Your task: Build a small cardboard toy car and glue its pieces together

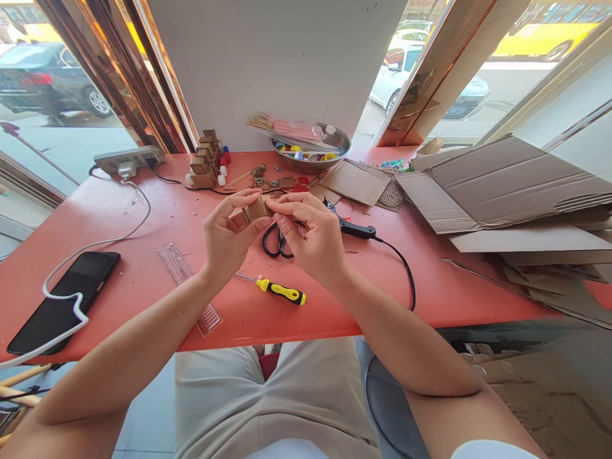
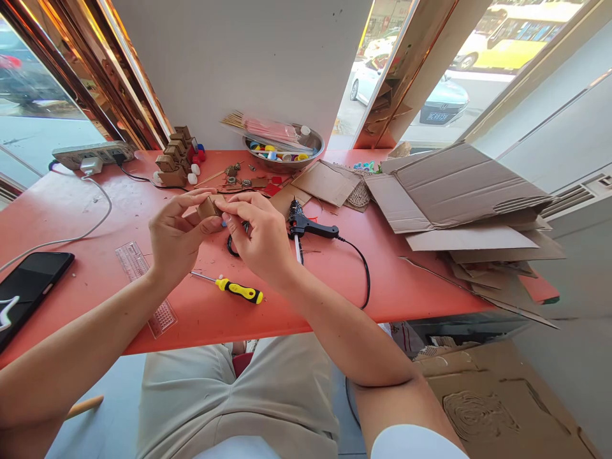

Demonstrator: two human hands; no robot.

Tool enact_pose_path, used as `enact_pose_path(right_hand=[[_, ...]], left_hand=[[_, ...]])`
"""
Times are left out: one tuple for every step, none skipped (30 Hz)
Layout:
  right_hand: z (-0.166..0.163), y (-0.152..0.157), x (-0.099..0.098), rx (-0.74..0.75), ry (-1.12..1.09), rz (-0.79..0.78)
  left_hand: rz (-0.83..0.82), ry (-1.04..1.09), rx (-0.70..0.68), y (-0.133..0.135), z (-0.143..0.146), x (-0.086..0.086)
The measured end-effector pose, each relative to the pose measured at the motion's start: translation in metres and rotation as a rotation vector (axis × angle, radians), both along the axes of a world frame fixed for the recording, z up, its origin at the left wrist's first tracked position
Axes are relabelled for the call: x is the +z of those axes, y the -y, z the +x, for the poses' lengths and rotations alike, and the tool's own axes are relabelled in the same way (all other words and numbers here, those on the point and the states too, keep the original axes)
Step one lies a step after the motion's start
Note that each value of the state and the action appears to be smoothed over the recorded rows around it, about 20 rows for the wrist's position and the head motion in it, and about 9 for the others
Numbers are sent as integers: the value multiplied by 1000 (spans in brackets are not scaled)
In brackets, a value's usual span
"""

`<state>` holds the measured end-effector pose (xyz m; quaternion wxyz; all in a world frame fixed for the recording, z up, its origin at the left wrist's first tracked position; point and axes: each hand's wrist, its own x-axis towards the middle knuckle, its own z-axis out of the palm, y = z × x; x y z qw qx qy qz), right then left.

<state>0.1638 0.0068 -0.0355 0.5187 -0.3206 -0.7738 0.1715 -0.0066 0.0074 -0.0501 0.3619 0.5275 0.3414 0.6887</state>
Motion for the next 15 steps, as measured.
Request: enact_pose_path(right_hand=[[1,-1,0,1,1,-5],[1,-2,1,-1,2,-11],[2,-3,1,-2,4,-17],[3,-4,1,-3,2,-21],[3,-5,2,-1,-2,-24],[4,-6,2,3,-6,-27],[5,-6,3,9,-10,-36],[5,-7,3,16,-17,-47],[5,-8,4,25,-26,-61],[6,-8,4,36,-40,-77],[6,-9,5,49,-57,-91],[6,-9,5,60,-78,-102],[6,-9,6,71,-97,-111],[7,-9,6,80,-112,-116],[7,-9,6,86,-125,-121]], left_hand=[[-12,-3,-9,0,0,1],[-27,-6,-19,-1,-1,2],[-42,-8,-29,-1,-1,3],[-55,-7,-41,-1,-1,3],[-67,-3,-55,-1,-2,4],[-75,1,-69,-1,-2,5],[-79,5,-81,-1,-2,5],[-76,8,-91,-1,-3,5],[-67,8,-96,-2,-3,5],[-55,4,-97,-2,-3,5],[-41,-4,-93,-3,-4,5],[-25,-16,-85,-3,-4,4],[-10,-33,-76,-4,-4,3],[4,-52,-66,-5,-5,3],[16,-71,-58,-6,-5,2]])
